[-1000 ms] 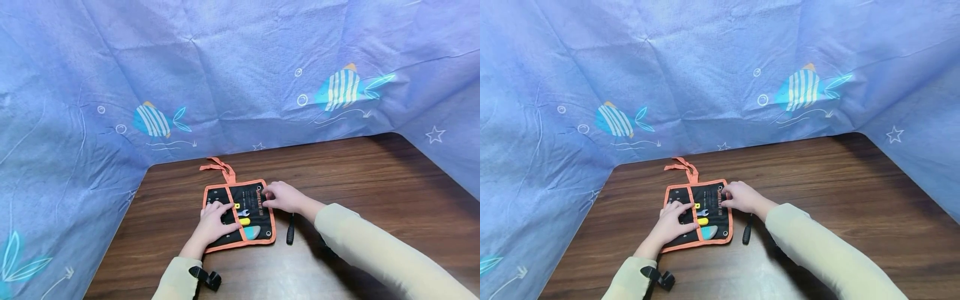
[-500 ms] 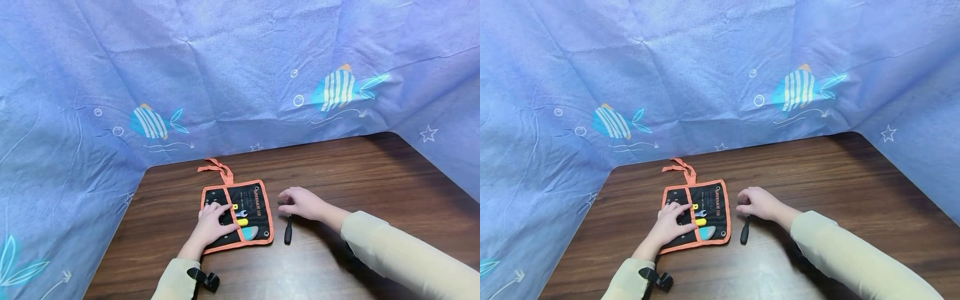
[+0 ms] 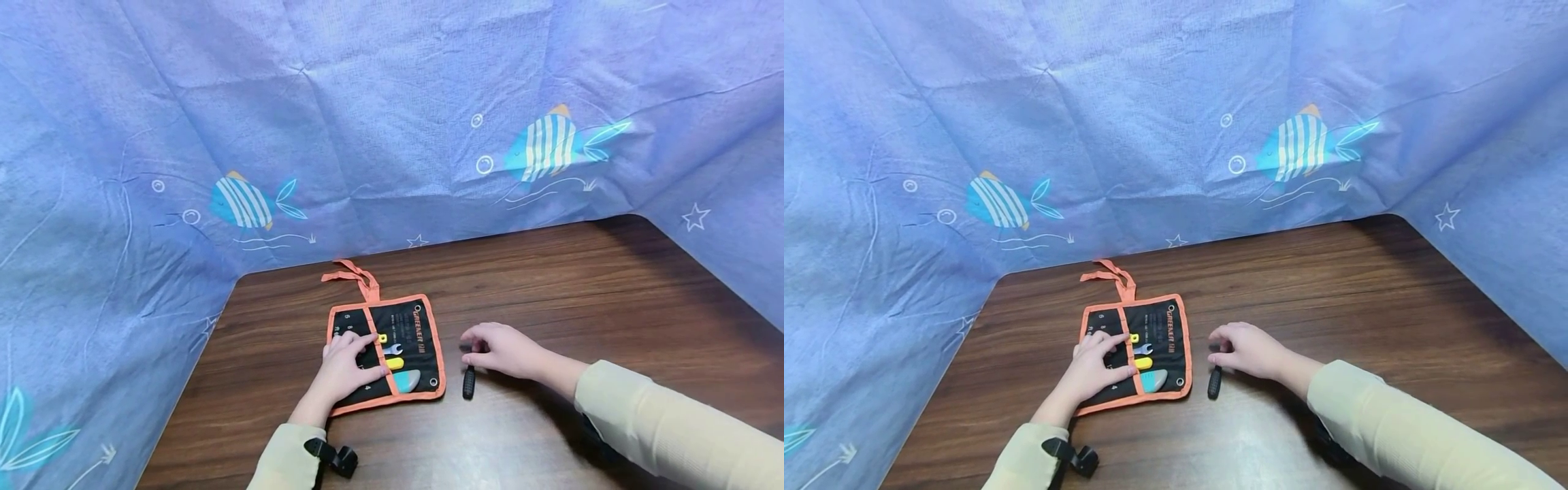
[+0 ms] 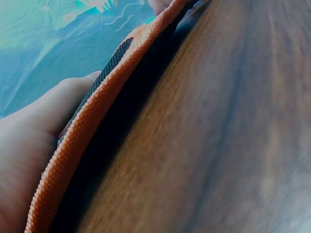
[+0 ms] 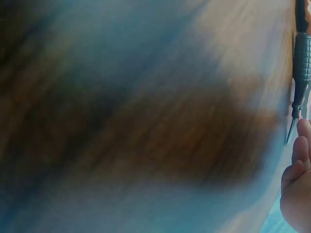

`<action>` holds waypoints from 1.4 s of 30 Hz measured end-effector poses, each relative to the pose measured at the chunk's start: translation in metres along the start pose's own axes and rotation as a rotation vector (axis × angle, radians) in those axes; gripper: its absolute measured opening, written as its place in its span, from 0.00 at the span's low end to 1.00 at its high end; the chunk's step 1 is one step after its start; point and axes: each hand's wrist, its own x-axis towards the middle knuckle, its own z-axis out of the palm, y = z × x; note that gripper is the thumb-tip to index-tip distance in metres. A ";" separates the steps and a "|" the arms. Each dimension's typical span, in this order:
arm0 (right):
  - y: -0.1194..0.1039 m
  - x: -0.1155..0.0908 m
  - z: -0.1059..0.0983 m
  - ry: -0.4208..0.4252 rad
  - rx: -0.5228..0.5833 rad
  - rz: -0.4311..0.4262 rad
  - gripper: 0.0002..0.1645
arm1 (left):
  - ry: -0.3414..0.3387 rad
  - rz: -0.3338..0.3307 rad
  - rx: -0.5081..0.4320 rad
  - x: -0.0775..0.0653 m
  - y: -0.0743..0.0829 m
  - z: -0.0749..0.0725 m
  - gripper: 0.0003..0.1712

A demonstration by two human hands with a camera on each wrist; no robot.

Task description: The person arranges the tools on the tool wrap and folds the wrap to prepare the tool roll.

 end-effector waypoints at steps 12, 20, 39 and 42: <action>-0.005 0.000 0.012 0.056 -0.035 -0.013 0.18 | 0.001 -0.002 -0.008 0.000 0.000 0.000 0.41; -0.004 -0.004 0.013 0.116 -0.041 -0.043 0.16 | 0.003 0.015 -0.003 0.000 0.001 -0.001 0.41; 0.002 -0.009 0.008 0.126 0.018 0.040 0.20 | 0.011 0.011 -0.003 0.000 0.001 0.001 0.41; 0.003 -0.009 0.007 0.110 0.013 0.052 0.20 | 0.009 0.011 -0.005 0.000 0.001 0.000 0.41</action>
